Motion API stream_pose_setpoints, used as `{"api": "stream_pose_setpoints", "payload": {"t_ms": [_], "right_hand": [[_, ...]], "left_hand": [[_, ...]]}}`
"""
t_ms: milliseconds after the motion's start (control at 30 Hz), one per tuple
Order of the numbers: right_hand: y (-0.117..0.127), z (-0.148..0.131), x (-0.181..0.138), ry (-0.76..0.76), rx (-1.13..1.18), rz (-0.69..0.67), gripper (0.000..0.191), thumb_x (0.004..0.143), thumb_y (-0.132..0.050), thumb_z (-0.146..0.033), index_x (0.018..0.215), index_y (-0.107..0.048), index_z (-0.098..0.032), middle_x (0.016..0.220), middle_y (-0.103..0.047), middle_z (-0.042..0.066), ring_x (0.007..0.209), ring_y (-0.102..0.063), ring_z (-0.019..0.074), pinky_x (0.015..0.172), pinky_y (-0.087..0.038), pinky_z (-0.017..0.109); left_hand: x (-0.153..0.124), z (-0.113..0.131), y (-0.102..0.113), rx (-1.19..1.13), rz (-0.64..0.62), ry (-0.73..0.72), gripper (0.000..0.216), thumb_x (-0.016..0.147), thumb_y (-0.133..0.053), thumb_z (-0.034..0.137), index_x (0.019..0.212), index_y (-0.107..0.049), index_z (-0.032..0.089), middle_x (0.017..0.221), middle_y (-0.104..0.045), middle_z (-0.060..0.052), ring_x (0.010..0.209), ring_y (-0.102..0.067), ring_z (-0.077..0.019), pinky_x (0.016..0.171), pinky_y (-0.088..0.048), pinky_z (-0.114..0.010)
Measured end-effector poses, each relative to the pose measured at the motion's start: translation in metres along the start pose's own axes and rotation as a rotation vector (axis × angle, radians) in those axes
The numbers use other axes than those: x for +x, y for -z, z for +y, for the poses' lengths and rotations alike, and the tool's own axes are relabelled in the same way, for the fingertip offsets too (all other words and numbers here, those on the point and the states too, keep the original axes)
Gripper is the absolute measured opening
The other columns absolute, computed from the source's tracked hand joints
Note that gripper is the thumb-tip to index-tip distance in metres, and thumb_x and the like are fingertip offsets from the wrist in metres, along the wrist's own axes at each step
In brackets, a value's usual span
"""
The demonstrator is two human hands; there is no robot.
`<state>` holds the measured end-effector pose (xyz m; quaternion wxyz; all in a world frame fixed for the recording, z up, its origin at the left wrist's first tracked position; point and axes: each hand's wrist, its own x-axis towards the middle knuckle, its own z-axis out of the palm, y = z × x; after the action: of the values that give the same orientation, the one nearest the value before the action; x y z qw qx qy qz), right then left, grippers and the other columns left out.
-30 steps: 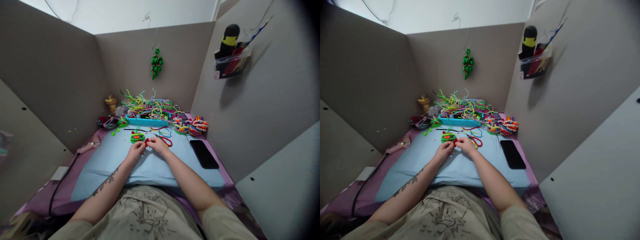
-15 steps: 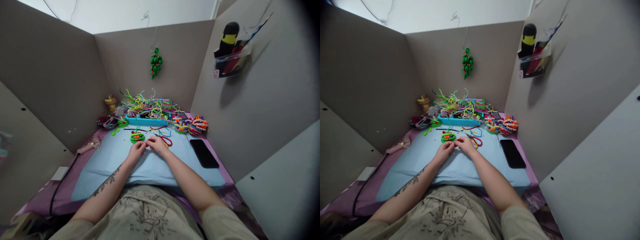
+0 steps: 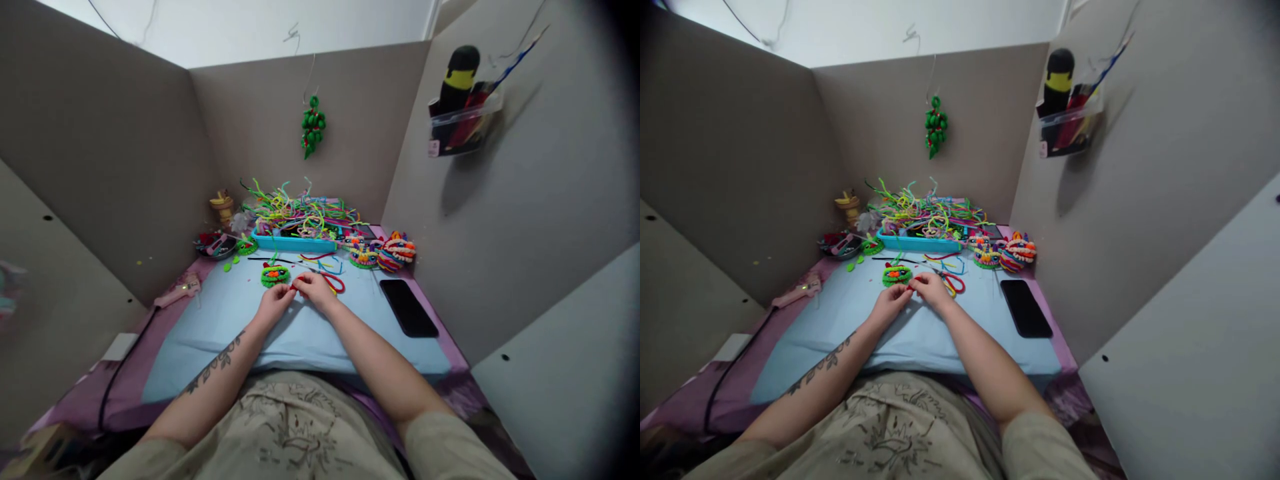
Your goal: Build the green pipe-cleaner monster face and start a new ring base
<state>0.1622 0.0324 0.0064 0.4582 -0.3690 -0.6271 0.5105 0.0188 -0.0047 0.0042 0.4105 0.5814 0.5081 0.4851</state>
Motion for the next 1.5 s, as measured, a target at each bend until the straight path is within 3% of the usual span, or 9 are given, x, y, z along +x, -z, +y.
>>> {"api": "stream_pose_setpoints", "payload": {"t_ms": [400, 633, 733, 867, 967, 1133, 1267, 1500], "right_hand": [[0.004, 0.002, 0.000, 0.004, -0.041, -0.048, 0.024, 0.074, -0.060, -0.040, 0.070, -0.061, -0.015, 0.049, -0.048, -0.006, 0.043, -0.041, 0.0081, 0.043, -0.030, 0.021], [0.006, 0.006, 0.002, 0.040, -0.108, -0.092, 0.022, 0.073, -0.063, -0.036, 0.067, -0.061, -0.015, 0.050, -0.050, -0.005, 0.043, -0.041, 0.0077, 0.043, -0.031, 0.020], [0.009, 0.006, 0.004, 0.080, -0.149, -0.078, 0.027, 0.077, -0.059, -0.042, 0.080, -0.065, -0.016, 0.056, -0.055, -0.003, 0.045, -0.045, 0.0092, 0.043, -0.034, 0.021], [0.019, 0.001, 0.006, 0.181, -0.234, 0.096, 0.035, 0.087, -0.044, -0.042, 0.102, -0.061, -0.016, 0.078, -0.062, 0.004, 0.059, -0.052, 0.0125, 0.053, -0.042, 0.025], [0.025, -0.002, 0.004, 0.263, -0.329, 0.175, 0.024, 0.082, -0.053, -0.034, 0.093, -0.065, -0.017, 0.086, -0.062, 0.006, 0.069, -0.052, 0.0147, 0.063, -0.043, 0.028], [0.019, -0.003, 0.000, 0.356, -0.456, 0.101, 0.008, 0.077, -0.061, -0.025, 0.078, -0.067, -0.019, 0.076, -0.060, 0.002, 0.063, -0.050, 0.0132, 0.063, -0.040, 0.027], [0.013, -0.001, 0.000, 0.391, -0.509, 0.091, 0.015, 0.079, -0.056, -0.020, 0.065, -0.062, -0.018, 0.067, -0.056, 0.001, 0.067, -0.050, 0.0146, 0.065, -0.037, 0.027], [0.009, 0.000, -0.001, 0.392, -0.528, 0.116, 0.016, 0.080, -0.052, -0.019, 0.066, -0.059, -0.019, 0.071, -0.055, 0.001, 0.071, -0.050, 0.0152, 0.069, -0.038, 0.028]], "left_hand": [[-0.001, 0.004, 0.002, 0.048, 0.082, 0.020, 0.026, 0.064, -0.067, 0.039, 0.061, -0.063, 0.014, 0.049, -0.051, 0.004, 0.047, -0.040, -0.0086, 0.048, -0.029, -0.022], [-0.004, 0.005, 0.002, 0.021, 0.018, 0.058, 0.029, 0.061, -0.071, 0.041, 0.062, -0.066, 0.012, 0.050, -0.057, 0.002, 0.047, -0.042, -0.0088, 0.048, -0.030, -0.022], [-0.004, 0.008, 0.003, -0.004, -0.008, 0.074, 0.029, 0.062, -0.071, 0.041, 0.060, -0.064, 0.013, 0.048, -0.054, 0.002, 0.045, -0.040, -0.0079, 0.046, -0.027, -0.022], [-0.003, 0.010, 0.004, -0.031, -0.004, 0.099, 0.028, 0.063, -0.070, 0.040, 0.057, -0.062, 0.014, 0.045, -0.051, 0.004, 0.041, -0.035, -0.0069, 0.044, -0.023, -0.022], [-0.003, 0.010, 0.005, -0.049, -0.007, 0.107, 0.025, 0.062, -0.070, 0.038, 0.058, -0.062, 0.014, 0.046, -0.052, 0.004, 0.042, -0.036, -0.0069, 0.044, -0.023, -0.023], [-0.003, 0.009, 0.005, -0.065, -0.019, 0.104, 0.024, 0.063, -0.070, 0.037, 0.060, -0.062, 0.014, 0.048, -0.053, 0.004, 0.043, -0.037, -0.0070, 0.046, -0.024, -0.022], [-0.002, 0.006, 0.004, -0.073, -0.031, 0.098, 0.027, 0.062, -0.071, 0.039, 0.058, -0.061, 0.014, 0.046, -0.050, 0.005, 0.043, -0.037, -0.0071, 0.046, -0.025, -0.022], [0.000, 0.002, 0.003, -0.079, -0.020, 0.086, 0.029, 0.062, -0.071, 0.041, 0.062, -0.062, 0.014, 0.050, -0.052, 0.004, 0.046, -0.040, -0.0081, 0.047, -0.027, -0.022]]}}
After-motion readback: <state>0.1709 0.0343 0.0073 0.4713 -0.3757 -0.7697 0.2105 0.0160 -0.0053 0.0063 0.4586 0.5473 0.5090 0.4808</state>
